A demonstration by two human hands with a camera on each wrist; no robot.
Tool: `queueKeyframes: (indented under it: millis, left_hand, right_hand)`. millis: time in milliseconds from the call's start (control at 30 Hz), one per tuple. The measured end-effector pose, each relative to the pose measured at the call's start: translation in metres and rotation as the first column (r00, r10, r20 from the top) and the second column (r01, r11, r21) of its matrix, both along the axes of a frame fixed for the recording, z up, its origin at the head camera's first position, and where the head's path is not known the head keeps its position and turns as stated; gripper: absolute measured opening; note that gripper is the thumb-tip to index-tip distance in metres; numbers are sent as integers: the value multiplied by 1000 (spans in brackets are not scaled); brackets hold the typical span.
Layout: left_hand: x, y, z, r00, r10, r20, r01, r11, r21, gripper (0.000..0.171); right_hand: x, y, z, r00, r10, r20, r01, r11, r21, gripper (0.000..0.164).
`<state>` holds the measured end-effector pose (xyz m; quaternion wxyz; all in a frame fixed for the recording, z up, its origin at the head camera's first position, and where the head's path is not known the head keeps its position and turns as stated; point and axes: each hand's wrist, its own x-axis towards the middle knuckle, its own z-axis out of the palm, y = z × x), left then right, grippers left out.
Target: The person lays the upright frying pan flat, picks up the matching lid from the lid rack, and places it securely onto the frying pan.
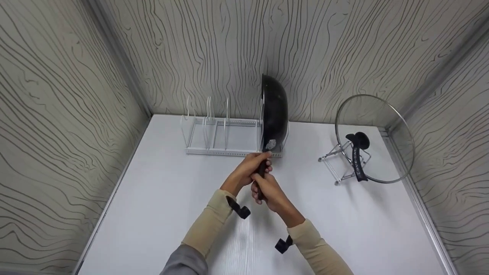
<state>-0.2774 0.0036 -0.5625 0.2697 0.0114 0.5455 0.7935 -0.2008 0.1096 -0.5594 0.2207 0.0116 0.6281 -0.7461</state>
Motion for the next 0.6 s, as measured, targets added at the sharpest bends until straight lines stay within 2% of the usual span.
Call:
queueKeyframes:
  millis: [167,300,600]
  left_hand:
    - [0,2,-1,999,-8,46,7,1000,6,20]
    - [0,3,0,997,-25,70,25,1000,4,27]
    - [-2,5,4,996,-76,51,79,996,-49,35]
  right_hand:
    - [2,0,-1,1000,-10,-5,10,999,-30,19]
    - [3,-1,-1,1000,-15,-7,14,999,-36,19]
    - [3,0,0,1000,-24,-14,24,1000,-4,25]
